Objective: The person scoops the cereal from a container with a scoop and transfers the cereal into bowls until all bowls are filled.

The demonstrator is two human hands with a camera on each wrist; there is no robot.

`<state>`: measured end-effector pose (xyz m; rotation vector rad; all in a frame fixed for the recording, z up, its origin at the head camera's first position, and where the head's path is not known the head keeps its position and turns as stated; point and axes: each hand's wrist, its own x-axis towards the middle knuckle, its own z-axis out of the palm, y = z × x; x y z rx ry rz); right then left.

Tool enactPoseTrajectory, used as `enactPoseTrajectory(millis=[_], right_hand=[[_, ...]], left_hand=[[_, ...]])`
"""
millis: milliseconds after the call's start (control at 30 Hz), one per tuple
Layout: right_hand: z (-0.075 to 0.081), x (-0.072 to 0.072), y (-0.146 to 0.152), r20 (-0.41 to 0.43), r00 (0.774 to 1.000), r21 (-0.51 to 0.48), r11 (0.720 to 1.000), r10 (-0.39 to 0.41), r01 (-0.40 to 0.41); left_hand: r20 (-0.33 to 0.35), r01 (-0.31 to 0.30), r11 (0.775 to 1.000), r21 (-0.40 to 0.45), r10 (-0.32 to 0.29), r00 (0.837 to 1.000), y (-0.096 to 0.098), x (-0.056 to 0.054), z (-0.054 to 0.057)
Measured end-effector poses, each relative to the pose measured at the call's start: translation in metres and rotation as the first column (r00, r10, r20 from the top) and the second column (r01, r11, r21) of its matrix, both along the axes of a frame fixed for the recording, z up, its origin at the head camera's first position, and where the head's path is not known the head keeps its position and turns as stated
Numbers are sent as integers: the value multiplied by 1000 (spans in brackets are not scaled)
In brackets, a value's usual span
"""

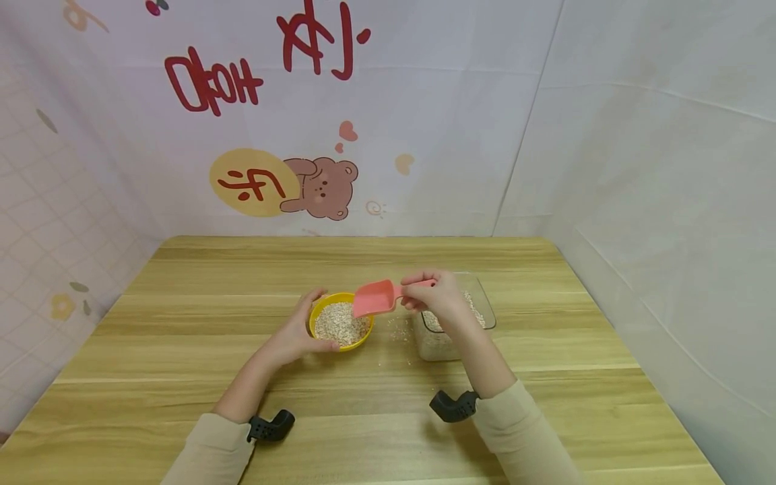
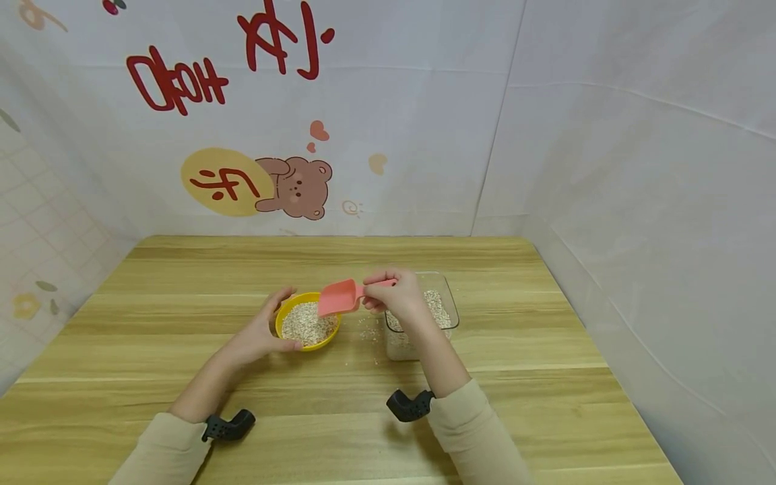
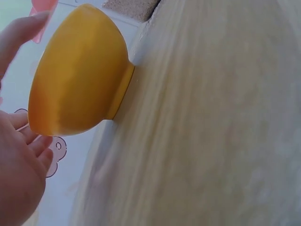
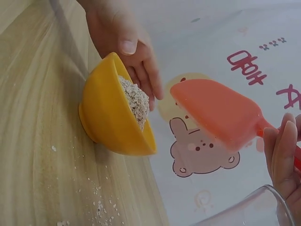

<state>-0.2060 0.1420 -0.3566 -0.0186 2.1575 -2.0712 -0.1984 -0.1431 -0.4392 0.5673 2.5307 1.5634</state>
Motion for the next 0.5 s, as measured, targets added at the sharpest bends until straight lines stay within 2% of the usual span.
enactPoseTrajectory(millis=[167, 500], right_hand=[[1, 4, 5, -9, 1000, -29, 1000, 0, 0], [7, 14, 19, -34, 997, -61, 996, -70, 68]], left_hand=[[5, -33, 999, -6, 33, 999, 2, 2, 8], [-32, -28, 999, -16, 27, 999, 5, 5, 15]])
